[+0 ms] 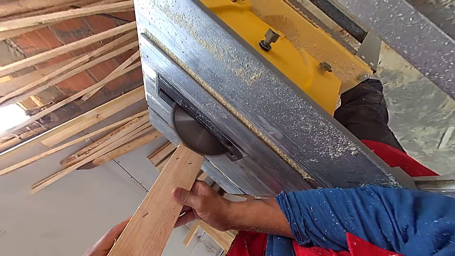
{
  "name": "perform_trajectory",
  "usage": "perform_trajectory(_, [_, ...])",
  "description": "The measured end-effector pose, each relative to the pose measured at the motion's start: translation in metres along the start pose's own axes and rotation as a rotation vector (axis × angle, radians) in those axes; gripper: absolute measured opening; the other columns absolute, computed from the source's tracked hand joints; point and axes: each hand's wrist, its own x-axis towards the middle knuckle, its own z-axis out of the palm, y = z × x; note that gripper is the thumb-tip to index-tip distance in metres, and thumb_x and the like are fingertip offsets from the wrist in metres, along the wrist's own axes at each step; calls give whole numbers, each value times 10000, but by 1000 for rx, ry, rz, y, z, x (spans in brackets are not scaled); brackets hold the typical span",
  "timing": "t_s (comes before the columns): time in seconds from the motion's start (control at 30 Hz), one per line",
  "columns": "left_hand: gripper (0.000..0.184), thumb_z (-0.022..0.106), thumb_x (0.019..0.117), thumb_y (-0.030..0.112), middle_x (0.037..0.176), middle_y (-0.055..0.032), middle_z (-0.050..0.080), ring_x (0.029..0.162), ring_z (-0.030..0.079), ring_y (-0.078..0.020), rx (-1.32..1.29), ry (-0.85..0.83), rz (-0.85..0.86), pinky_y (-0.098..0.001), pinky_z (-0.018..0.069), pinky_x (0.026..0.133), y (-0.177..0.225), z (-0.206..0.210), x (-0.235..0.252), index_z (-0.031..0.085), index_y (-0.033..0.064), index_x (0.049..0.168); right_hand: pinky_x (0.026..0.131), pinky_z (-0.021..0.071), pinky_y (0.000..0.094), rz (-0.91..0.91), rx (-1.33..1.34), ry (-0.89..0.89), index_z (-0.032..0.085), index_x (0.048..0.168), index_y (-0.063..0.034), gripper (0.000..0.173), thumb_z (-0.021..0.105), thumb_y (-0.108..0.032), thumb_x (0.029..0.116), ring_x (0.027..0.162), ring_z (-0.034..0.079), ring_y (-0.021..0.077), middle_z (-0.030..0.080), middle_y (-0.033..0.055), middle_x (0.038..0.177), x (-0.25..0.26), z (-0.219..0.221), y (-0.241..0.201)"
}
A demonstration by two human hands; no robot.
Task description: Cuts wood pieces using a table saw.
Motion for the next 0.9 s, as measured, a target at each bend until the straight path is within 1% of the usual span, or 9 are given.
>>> perform_trajectory(0.07, [277, 608, 1008, 273, 1056, 159, 755, 922, 711, 16, -4, -4, -30, -207, 599, 818, -1, -3, -5, 700, 328, 1263, 865, 645, 477, 17, 17, -26, 403, 1362, 21, 332, 482, -153, 1091, 1007, 746, 286, 720, 159, 1115, -2, 0, 4])
perform_trajectory(0.13, [303, 614, 1002, 283, 1078, 161, 753, 939, 710, 17, -9, -25, -44, -208, 598, 830, -3, -7, -5, 685, 335, 1292, 888, 637, 465, 49, 9, -47, 383, 1379, 15, 347, 476, -161, 1095, 1025, 740, 273, 715, 153, 1130, 1, -1, 2])
perform_trajectory(0.2, [364, 644, 979, 288, 1096, 121, 755, 944, 717, -11, -42, -58, -42, -223, 607, 819, -11, -16, -4, 663, 296, 1342, 887, 637, 445, 55, -6, -34, 394, 1381, 17, 346, 474, -161, 1095, 1010, 744, 262, 719, 153, 1117, 5, -3, -2])
perform_trajectory(0.3, [407, 663, 932, 239, 1076, 59, 761, 925, 727, -46, -107, -70, -31, -242, 617, 788, -18, -30, 3, 673, 227, 1339, 872, 642, 435, 40, 23, -32, 419, 1355, 24, 319, 474, -151, 1094, 970, 751, 258, 726, 158, 1081, 10, -2, -6])
perform_trajectory(0.47, [315, 632, 985, 255, 1075, 114, 758, 934, 718, -15, -20, -71, 13, -221, 605, 817, -6, -23, 9, 700, 272, 1292, 874, 641, 440, 24, 22, -1, 401, 1363, 24, 329, 467, -157, 1097, 1000, 745, 259, 718, 149, 1106, -2, 8, -3])
perform_trajectory(0.57, [283, 603, 1008, 254, 1071, 159, 753, 939, 709, 16, 13, -88, -34, -210, 598, 834, 1, -23, 5, 701, 325, 1263, 882, 637, 435, 60, 1, -41, 391, 1365, 9, 327, 461, -169, 1100, 1001, 744, 242, 718, 132, 1098, -2, 9, -1])
perform_trajectory(0.73, [447, 688, 918, 319, 1074, 7, 760, 912, 734, -94, -85, -161, -103, -268, 625, 766, -29, -59, 6, 663, 204, 1349, 899, 634, 416, 41, 27, -8, 413, 1362, 37, 326, 461, -147, 1098, 998, 745, 251, 718, 160, 1105, 9, 2, -2])
perform_trajectory(0.8, [471, 696, 905, 338, 1066, -9, 758, 899, 734, -101, -100, -217, -120, -269, 625, 755, -27, -69, 17, 658, 194, 1352, 900, 636, 420, 29, 69, 10, 430, 1342, 47, 310, 462, -140, 1097, 994, 748, 262, 720, 168, 1108, 7, 3, -1])
perform_trajectory(0.9, [453, 701, 905, 341, 1066, 1, 763, 911, 734, -96, -74, -195, -94, -266, 624, 772, -24, -63, 13, 677, 195, 1334, 884, 641, 415, 41, 70, 34, 397, 1364, 35, 329, 469, -140, 1094, 981, 749, 254, 711, 163, 1110, 1, 8, 2])
